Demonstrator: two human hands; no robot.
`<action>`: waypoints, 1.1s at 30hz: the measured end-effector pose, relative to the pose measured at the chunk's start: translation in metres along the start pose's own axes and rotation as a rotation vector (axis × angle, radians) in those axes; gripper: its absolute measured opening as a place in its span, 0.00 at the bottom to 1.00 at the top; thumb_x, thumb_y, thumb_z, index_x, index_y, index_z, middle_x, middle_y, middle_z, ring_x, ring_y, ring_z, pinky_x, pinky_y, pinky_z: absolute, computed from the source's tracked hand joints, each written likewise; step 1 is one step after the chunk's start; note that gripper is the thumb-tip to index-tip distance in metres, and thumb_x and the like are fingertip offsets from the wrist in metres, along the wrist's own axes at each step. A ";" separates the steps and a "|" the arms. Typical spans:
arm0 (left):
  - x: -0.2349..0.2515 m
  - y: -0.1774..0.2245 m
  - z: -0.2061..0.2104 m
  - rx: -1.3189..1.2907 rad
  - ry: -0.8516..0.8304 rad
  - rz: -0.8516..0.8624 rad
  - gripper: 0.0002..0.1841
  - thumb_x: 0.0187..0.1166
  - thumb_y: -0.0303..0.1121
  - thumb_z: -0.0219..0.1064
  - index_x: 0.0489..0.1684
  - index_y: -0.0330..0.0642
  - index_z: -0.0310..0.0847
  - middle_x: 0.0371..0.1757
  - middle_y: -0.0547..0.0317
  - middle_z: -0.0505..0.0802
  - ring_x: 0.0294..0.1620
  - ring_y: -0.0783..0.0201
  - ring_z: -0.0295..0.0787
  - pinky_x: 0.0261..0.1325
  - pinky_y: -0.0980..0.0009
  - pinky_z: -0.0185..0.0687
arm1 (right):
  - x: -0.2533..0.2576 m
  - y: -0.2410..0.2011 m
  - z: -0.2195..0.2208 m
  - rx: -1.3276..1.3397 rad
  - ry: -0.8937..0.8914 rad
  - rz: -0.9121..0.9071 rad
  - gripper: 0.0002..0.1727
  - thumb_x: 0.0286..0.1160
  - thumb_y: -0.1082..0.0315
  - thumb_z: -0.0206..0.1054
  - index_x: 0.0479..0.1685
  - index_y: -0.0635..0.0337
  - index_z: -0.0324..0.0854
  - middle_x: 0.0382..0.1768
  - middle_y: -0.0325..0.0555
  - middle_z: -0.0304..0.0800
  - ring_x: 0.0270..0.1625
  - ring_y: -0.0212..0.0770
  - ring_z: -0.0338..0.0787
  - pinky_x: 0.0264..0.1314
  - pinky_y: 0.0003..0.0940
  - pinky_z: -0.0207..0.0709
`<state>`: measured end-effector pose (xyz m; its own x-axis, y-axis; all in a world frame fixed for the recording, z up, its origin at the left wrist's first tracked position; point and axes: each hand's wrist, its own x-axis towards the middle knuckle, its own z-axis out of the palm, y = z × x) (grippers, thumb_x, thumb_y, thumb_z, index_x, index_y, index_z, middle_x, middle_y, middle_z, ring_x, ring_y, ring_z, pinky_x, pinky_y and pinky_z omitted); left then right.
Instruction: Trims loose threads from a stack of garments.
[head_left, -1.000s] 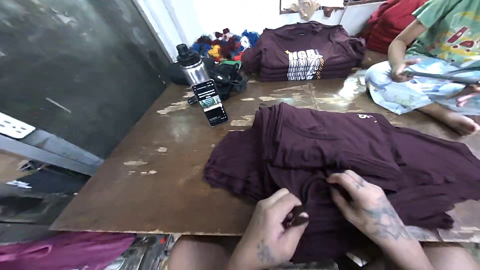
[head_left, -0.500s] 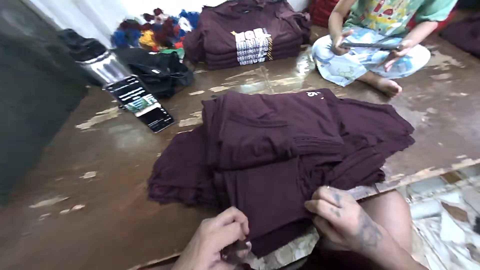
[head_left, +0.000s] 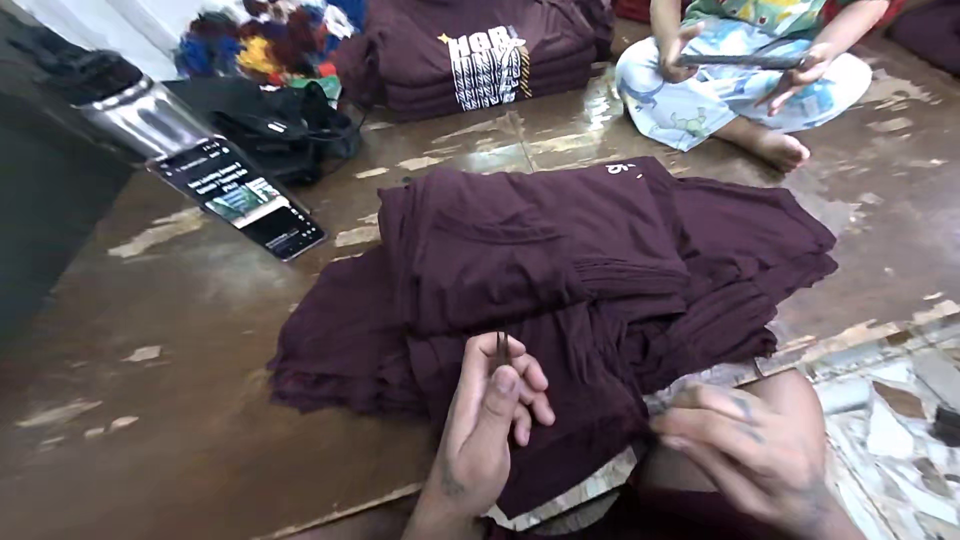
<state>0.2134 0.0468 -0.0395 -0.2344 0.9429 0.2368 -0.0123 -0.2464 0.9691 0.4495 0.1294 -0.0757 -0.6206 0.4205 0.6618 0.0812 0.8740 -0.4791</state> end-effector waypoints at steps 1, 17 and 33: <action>-0.003 -0.001 -0.001 -0.036 -0.003 -0.001 0.22 0.88 0.60 0.49 0.57 0.50 0.64 0.41 0.74 0.89 0.31 0.79 0.88 0.26 0.83 0.84 | -0.011 -0.003 -0.011 0.045 -0.042 0.039 0.13 0.91 0.57 0.58 0.44 0.52 0.82 0.34 0.38 0.84 0.40 0.26 0.85 0.46 0.16 0.79; 0.038 0.009 0.004 0.088 0.132 -0.104 0.10 0.74 0.21 0.61 0.50 0.35 0.80 0.36 0.75 0.87 0.34 0.86 0.81 0.41 0.87 0.79 | 0.056 0.033 0.019 0.788 -0.146 0.269 0.17 0.90 0.55 0.58 0.58 0.58 0.84 0.32 0.25 0.86 0.28 0.11 0.78 0.29 0.10 0.74; 0.026 0.015 0.003 0.144 -0.009 0.029 0.17 0.74 0.20 0.62 0.61 0.23 0.79 0.41 0.68 0.89 0.30 0.88 0.77 0.35 0.87 0.76 | 0.061 0.014 -0.018 -0.095 -0.153 -0.056 0.16 0.87 0.64 0.56 0.41 0.60 0.89 0.33 0.46 0.93 0.36 0.32 0.91 0.45 0.22 0.83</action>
<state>0.2097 0.0684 -0.0185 -0.2238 0.9380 0.2645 0.1336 -0.2393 0.9617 0.4269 0.1714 -0.0319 -0.7368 0.3347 0.5875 0.1115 0.9171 -0.3827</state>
